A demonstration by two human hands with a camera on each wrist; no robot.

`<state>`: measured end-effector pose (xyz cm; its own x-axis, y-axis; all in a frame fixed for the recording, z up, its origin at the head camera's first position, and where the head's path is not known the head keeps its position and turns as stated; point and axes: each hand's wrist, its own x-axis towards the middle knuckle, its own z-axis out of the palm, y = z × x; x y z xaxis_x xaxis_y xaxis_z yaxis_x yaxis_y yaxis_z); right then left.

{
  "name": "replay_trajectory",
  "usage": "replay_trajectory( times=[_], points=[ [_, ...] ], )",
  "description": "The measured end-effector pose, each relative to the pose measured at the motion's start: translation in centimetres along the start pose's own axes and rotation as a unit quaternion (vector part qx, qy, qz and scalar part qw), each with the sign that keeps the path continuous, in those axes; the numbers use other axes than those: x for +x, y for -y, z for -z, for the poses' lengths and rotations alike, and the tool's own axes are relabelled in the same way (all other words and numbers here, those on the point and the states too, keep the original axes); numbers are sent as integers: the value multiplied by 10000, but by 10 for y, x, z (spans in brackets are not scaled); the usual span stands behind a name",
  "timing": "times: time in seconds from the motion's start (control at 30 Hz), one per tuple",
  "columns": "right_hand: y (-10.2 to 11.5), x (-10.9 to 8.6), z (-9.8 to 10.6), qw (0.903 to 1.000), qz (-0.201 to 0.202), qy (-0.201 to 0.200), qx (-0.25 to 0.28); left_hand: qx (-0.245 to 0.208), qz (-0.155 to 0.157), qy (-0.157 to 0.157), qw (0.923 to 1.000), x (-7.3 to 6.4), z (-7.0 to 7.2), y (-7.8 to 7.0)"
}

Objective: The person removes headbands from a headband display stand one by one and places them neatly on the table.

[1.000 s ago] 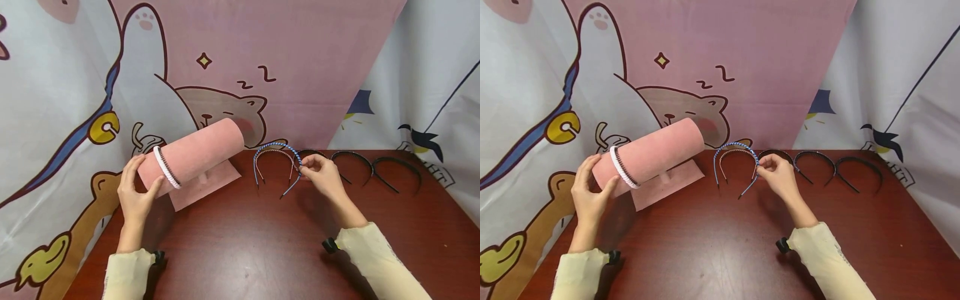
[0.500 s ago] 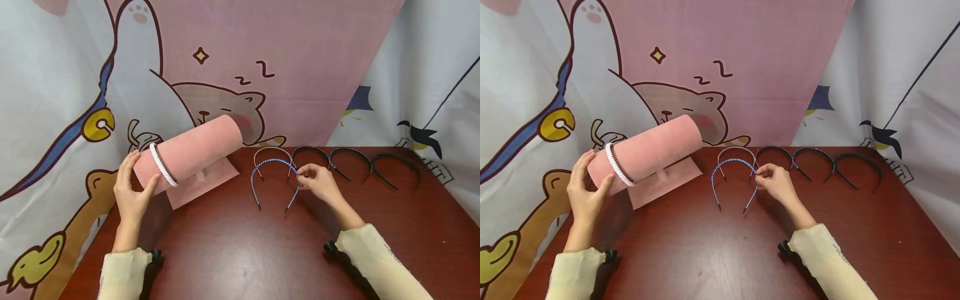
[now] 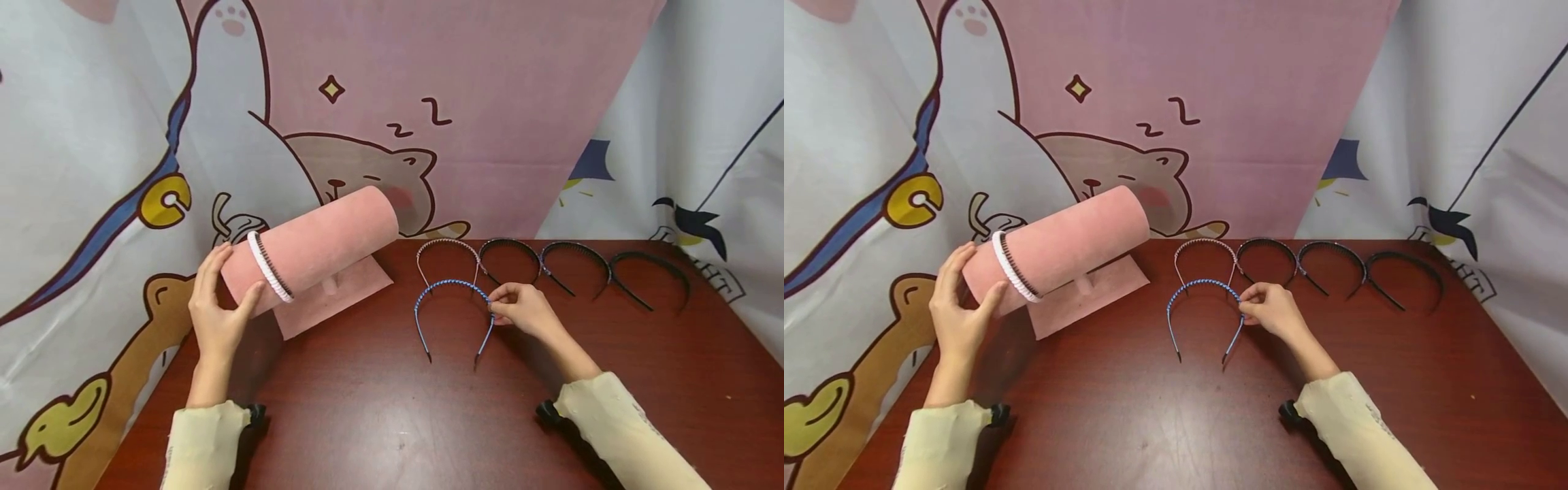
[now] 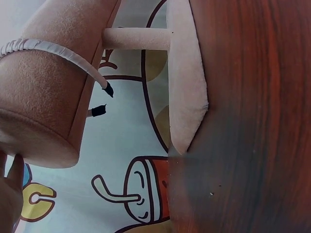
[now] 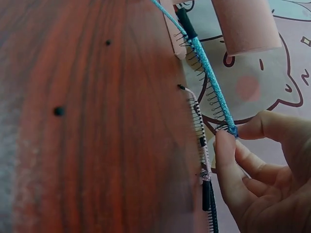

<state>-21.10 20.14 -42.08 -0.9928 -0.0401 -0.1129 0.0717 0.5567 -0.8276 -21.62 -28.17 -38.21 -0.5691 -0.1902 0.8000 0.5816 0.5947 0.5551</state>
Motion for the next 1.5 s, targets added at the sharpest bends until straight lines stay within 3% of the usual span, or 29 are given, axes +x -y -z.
replay_trajectory(
  times=[0.2,0.33,0.8,1.5],
  points=[
    [-5,0,-3,9989,-129,380,242,-86,53,-14,9999,4,1,-28],
    [-9,0,-4,9977,-249,532,326,-77,104,19,9999,5,1,-37],
    [-13,6,-6,9955,-481,574,587,-17,100,53,9999,4,2,-36],
    [-11,14,-5,9978,-379,478,258,-26,137,33,9999,4,0,-36]
  ],
)
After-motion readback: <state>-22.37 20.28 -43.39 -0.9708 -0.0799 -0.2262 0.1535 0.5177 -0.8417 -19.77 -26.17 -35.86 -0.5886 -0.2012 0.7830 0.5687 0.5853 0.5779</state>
